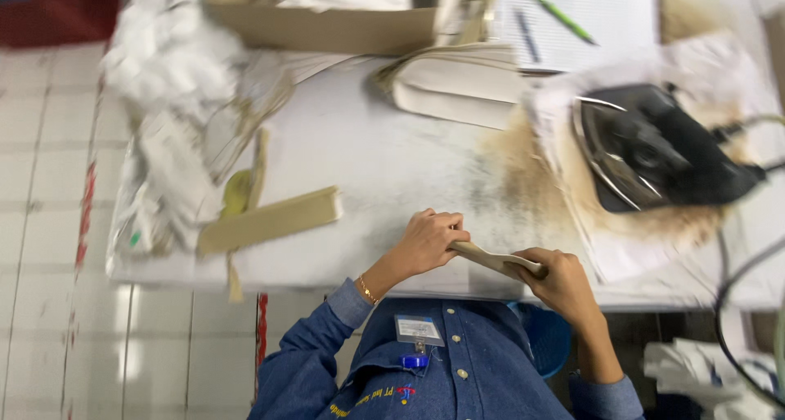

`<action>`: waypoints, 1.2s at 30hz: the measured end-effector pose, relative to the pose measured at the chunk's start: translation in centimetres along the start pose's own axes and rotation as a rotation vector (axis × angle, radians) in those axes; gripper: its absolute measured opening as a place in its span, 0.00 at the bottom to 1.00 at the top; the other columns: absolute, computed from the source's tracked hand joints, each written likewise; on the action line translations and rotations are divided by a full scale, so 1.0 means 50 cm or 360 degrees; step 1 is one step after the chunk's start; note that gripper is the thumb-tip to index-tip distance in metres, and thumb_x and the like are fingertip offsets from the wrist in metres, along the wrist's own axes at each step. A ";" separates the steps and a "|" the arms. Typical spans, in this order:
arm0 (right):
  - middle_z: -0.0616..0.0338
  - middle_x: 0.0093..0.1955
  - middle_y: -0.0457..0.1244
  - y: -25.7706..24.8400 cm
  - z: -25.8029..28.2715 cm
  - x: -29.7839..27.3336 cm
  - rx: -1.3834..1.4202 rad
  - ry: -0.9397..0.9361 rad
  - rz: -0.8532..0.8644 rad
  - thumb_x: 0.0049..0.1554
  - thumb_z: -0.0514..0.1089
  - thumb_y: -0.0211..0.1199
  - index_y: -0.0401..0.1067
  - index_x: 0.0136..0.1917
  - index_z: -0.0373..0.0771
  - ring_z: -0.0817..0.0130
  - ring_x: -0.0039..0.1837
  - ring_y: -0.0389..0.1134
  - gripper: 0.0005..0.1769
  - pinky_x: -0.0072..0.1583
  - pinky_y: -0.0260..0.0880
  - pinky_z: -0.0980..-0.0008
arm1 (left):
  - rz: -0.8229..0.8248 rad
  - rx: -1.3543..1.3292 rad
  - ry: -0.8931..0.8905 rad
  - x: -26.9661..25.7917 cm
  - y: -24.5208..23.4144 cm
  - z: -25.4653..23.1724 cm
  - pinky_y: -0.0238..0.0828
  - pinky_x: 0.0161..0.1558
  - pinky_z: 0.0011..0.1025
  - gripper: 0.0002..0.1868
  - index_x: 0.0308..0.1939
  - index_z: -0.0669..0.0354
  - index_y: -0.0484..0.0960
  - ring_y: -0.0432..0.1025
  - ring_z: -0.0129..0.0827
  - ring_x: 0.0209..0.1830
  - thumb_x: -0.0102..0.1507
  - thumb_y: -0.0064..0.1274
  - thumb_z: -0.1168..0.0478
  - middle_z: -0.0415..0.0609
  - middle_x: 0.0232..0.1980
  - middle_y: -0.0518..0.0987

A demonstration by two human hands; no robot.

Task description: The person irons beige fabric pieces on a white work table. They repeatedly pick up a piece, press it with an iron, and place it aside. The person handles the fabric and iron throughout the video.

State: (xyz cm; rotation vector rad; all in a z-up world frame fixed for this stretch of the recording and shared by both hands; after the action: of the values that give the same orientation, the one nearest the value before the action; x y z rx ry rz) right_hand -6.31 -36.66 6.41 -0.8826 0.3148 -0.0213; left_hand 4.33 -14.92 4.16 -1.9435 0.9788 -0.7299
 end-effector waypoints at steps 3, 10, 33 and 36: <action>0.58 0.37 0.75 -0.037 0.012 -0.042 0.0084 0.0058 -0.0096 0.50 0.45 0.74 0.84 0.46 0.52 0.48 0.41 0.74 0.08 0.46 0.74 0.57 | 0.0079 -0.0078 0.0090 0.042 -0.009 -0.035 0.68 0.53 0.33 0.11 0.42 0.40 0.85 0.74 0.28 0.43 0.56 0.65 0.55 0.31 0.41 0.74; 0.60 0.35 0.76 -0.082 -0.012 -0.107 0.0274 0.0211 -0.0267 0.51 0.46 0.73 0.83 0.42 0.51 0.58 0.31 0.73 0.03 0.41 0.71 0.63 | 0.0423 -0.0193 0.0246 0.107 0.044 -0.141 0.75 0.45 0.37 0.10 0.44 0.35 0.81 0.79 0.39 0.39 0.59 0.60 0.49 0.33 0.38 0.79; 0.54 0.43 0.76 -0.045 0.035 -0.023 0.0430 -0.0039 0.0047 0.56 0.48 0.69 0.74 0.58 0.42 0.57 0.45 0.77 0.17 0.50 0.74 0.61 | 0.0623 -0.0335 -0.0600 0.010 -0.170 0.015 0.77 0.48 0.51 0.11 0.50 0.47 0.83 0.79 0.57 0.50 0.65 0.53 0.53 0.47 0.48 0.85; 0.55 0.44 0.76 -0.021 0.024 0.002 0.0197 -0.0048 0.0188 0.59 0.50 0.65 0.74 0.59 0.44 0.57 0.46 0.77 0.17 0.50 0.75 0.60 | 0.0663 -0.0418 -0.0737 -0.015 -0.059 0.128 0.74 0.54 0.51 0.13 0.49 0.48 0.84 0.78 0.55 0.55 0.64 0.57 0.51 0.47 0.50 0.86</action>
State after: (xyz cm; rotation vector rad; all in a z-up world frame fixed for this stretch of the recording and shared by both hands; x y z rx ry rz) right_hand -5.75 -36.47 7.90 -0.7400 0.3334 0.0809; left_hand 9.94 -10.60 3.44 -1.9109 1.1666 0.0891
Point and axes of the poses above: each hand's wrist, its own x-axis towards the middle knuckle, its own y-axis out of the palm, z = x × y, the point moved 5 cm from there along x, towards the middle knuckle
